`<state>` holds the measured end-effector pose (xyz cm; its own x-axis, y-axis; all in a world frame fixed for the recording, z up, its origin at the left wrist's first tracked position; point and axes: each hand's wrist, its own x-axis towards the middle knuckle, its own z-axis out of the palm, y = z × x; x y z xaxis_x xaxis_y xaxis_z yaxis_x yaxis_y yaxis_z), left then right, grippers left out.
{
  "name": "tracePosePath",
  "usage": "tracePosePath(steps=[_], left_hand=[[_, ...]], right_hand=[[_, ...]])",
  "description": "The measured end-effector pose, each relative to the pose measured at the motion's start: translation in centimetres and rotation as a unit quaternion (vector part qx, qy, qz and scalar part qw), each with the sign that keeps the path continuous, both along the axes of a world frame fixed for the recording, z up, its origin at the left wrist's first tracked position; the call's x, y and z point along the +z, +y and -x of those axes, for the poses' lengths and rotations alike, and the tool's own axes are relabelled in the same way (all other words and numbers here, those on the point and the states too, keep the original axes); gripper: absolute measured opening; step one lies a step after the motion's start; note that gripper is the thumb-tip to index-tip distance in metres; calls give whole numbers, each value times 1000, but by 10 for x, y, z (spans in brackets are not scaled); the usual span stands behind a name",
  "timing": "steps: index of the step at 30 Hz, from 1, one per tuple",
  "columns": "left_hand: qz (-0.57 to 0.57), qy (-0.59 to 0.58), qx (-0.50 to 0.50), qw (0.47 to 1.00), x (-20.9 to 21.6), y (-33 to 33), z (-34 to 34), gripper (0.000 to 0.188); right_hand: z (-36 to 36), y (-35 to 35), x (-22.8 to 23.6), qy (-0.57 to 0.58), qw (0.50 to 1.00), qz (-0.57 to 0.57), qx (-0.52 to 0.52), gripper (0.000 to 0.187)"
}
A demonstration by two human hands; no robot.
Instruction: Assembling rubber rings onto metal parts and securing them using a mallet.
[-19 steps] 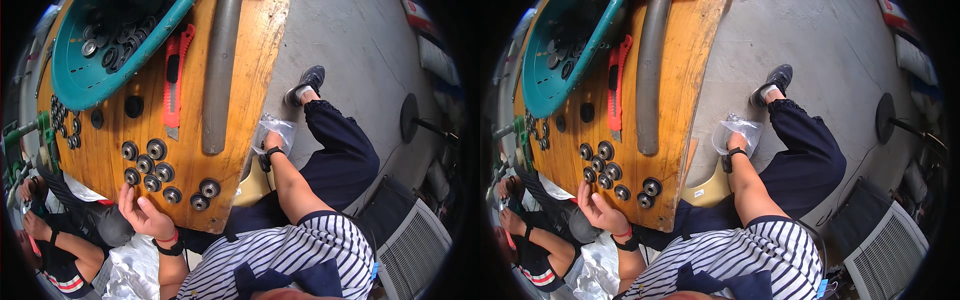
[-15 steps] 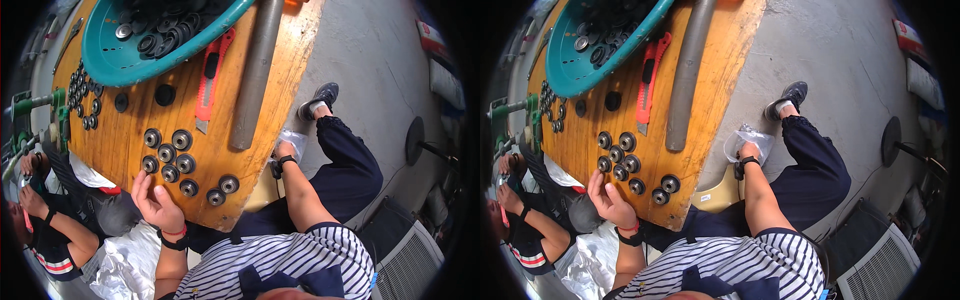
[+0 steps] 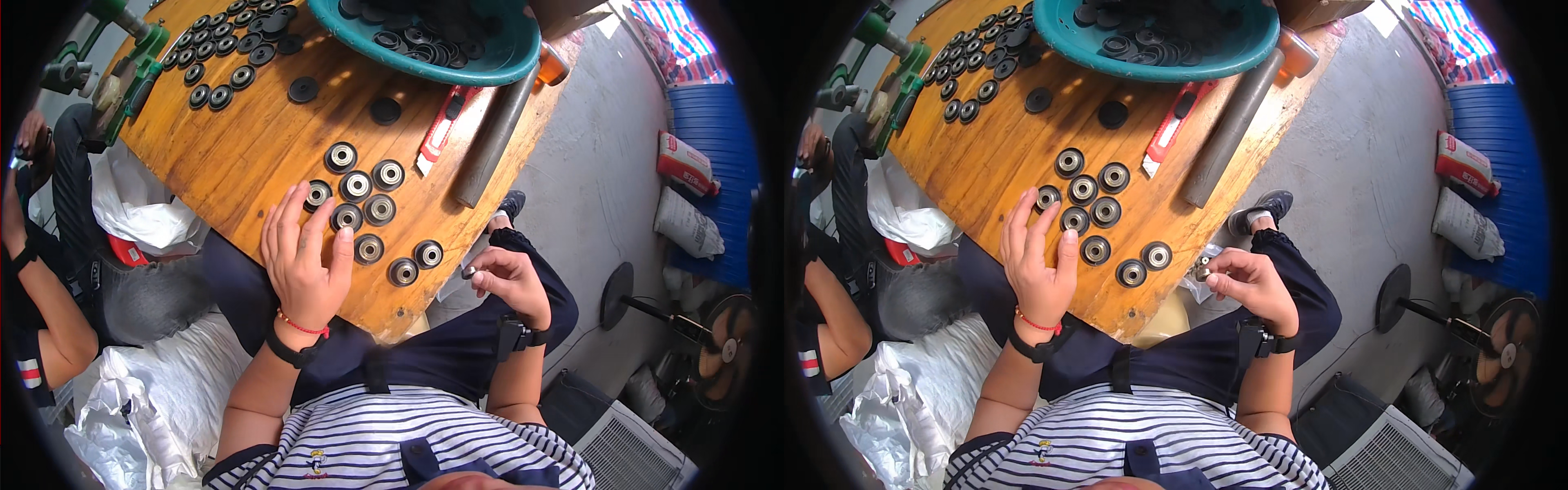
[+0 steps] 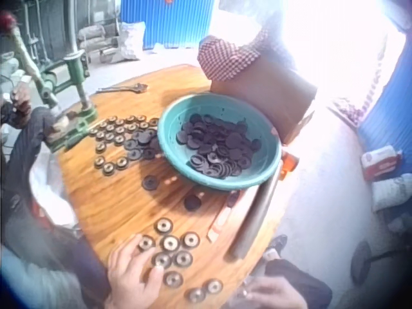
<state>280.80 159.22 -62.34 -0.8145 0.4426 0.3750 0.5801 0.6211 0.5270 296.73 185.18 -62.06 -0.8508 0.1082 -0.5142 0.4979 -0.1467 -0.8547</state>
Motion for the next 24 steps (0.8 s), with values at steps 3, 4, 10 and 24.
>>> tracePosePath(steps=[3,4,10,24], left_hand=[[19,7,-12,1000,1,0,3,36],[10,7,-10,1000,-1,-3,3,36],[-50,-14,-16,999,-5,-11,3,33],[-108,-57,-37,992,-7,-18,5,32]], right_hand=[[44,-22,57,0,986,-169,1,14],[64,-34,64,-3,954,-295,47,14],[85,-71,51,27,838,-543,48,20],[191,-63,61,164,788,-582,116,25]])
